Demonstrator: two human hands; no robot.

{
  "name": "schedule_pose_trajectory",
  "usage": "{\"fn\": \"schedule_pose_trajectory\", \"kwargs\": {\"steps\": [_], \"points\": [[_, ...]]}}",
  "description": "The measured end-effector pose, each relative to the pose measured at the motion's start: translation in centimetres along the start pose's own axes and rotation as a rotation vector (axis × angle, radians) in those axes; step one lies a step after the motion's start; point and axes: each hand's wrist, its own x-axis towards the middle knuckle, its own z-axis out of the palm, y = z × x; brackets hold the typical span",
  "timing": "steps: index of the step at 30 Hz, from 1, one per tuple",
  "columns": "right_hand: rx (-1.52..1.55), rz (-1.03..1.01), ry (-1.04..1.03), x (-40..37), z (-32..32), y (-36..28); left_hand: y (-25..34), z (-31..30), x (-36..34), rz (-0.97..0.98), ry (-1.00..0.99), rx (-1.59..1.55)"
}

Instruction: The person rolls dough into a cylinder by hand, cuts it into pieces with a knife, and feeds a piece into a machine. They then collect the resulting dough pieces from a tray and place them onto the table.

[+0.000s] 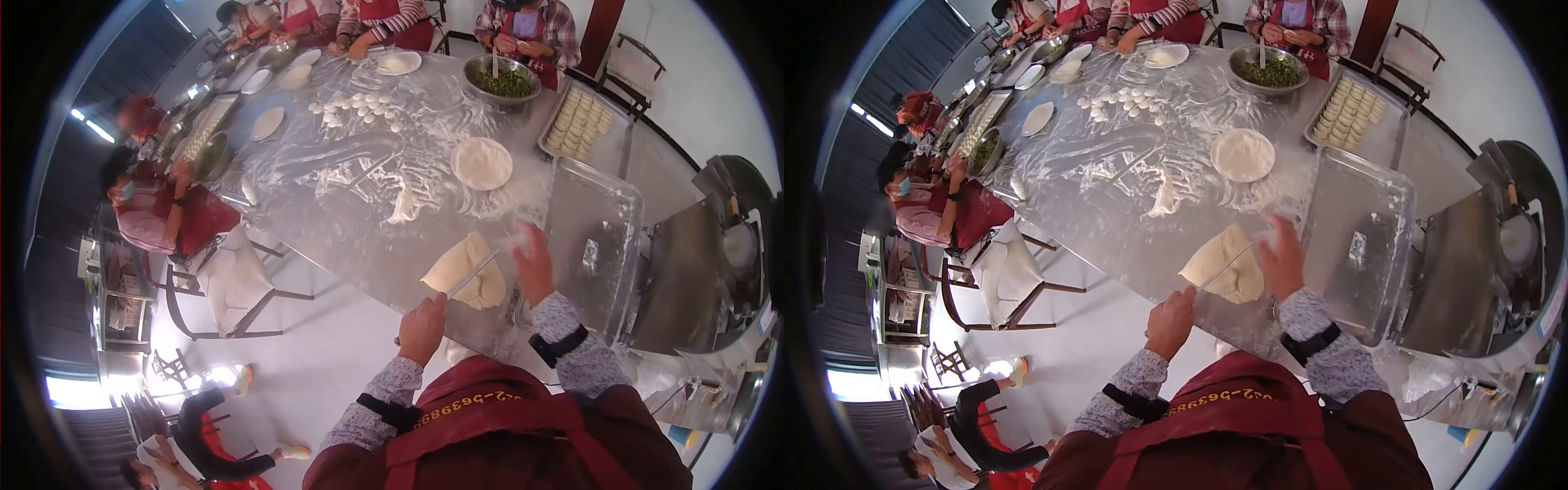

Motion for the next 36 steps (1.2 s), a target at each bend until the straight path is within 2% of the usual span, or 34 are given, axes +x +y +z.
{"fn": "schedule_pose_trajectory", "kwargs": {"steps": [7,9,16,18,25,32,36], "points": [[-0.075,-0.115,-0.262,3.4,8.0,2.8,-1.6,1.7,3.3,-0.050,-0.196,0.089],[-0.312,-0.113,-0.412,3.4,8.9,3.8,-1.8,2.1,3.7,-0.073,-0.229,0.067],[-0.326,-0.045,-0.432,4.9,10.1,5.2,-2.6,3.1,6.2,-0.043,-0.348,0.023],[-0.312,-0.022,-0.453,5.2,10.5,6.0,-2.7,4.1,6.8,-0.057,-0.408,0.107],[-0.306,-0.016,-0.486,5.6,11.3,8.4,-2.5,5.7,8.1,-0.076,-0.430,0.006],[-0.426,-0.041,-0.490,5.0,12.0,9.1,-3.0,7.9,8.1,-0.111,-0.484,-0.021],[-0.540,0.012,-0.485,4.4,12.2,9.1,-3.4,7.1,8.2,-0.041,-0.355,-0.101]]}}
